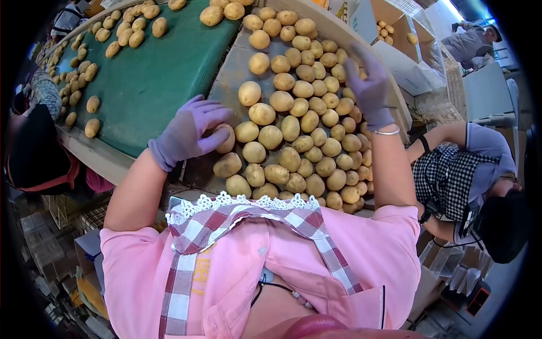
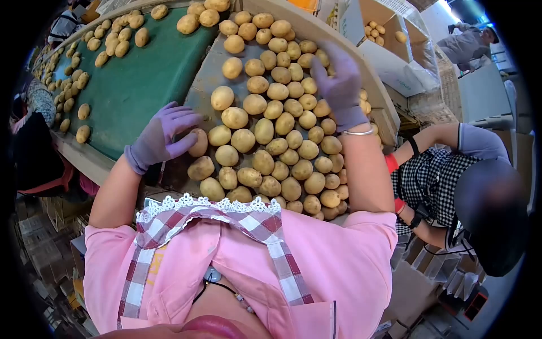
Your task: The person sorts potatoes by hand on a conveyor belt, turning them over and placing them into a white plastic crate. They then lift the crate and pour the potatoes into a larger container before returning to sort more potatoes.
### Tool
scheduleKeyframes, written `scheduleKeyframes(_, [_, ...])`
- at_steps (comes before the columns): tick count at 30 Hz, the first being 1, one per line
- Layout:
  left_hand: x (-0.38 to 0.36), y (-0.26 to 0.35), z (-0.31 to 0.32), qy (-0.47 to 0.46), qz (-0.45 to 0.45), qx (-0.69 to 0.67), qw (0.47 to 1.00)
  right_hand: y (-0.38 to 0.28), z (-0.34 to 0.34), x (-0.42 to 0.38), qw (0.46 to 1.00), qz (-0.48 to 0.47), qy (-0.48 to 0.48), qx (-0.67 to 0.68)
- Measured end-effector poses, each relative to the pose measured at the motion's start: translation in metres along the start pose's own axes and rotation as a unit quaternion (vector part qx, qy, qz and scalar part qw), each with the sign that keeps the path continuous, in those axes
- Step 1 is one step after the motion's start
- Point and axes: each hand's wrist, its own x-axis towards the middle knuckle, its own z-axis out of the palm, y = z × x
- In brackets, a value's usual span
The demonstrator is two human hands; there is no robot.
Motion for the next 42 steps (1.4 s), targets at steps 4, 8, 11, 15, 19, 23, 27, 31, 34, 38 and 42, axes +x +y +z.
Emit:
scheduleKeyframes(4, [0.004, -0.009, -0.004, 0.041, -0.025, 0.009, 0.999, -0.075, 0.082, -0.018, 0.958, 0.019, -0.261, 0.122])
scheduleKeyframes(8, [0.006, -0.021, 0.001, 0.124, -0.049, 0.020, 0.991, -0.140, 0.132, -0.034, 0.894, 0.009, -0.438, 0.097])
scheduleKeyframes(11, [0.007, -0.024, 0.002, 0.162, -0.058, -0.011, 0.985, -0.166, 0.131, -0.022, 0.837, 0.030, -0.529, 0.138])
scheduleKeyframes(15, [0.008, -0.026, 0.005, 0.196, -0.054, -0.005, 0.979, -0.153, 0.140, -0.059, 0.890, 0.034, -0.370, 0.265])
scheduleKeyframes(19, [0.003, -0.029, 0.005, 0.198, -0.057, -0.008, 0.978, -0.117, 0.060, -0.014, 0.950, -0.173, -0.231, 0.118])
scheduleKeyframes(23, [0.008, -0.013, -0.006, 0.130, -0.046, -0.023, 0.990, 0.063, 0.007, 0.033, 0.989, 0.027, 0.083, -0.122])
scheduleKeyframes(27, [0.018, 0.006, -0.010, 0.001, -0.015, -0.059, 0.998, 0.139, -0.006, -0.030, 0.954, 0.173, -0.100, -0.222])
scheduleKeyframes(31, [0.018, 0.008, -0.003, -0.020, -0.010, -0.065, 0.998, 0.070, 0.043, -0.129, 0.867, 0.240, -0.320, -0.298])
scheduleKeyframes(34, [0.017, 0.009, -0.004, -0.031, -0.018, -0.080, 0.996, 0.019, 0.011, -0.132, 0.860, 0.268, -0.385, -0.199])
scheduleKeyframes(38, [0.023, 0.016, -0.007, -0.043, 0.025, -0.114, 0.992, -0.039, -0.042, -0.174, 0.869, 0.241, -0.404, -0.152])
scheduleKeyframes(42, [0.021, 0.013, 0.000, -0.078, 0.023, -0.169, 0.982, -0.134, -0.094, -0.180, 0.854, 0.309, -0.416, 0.034])
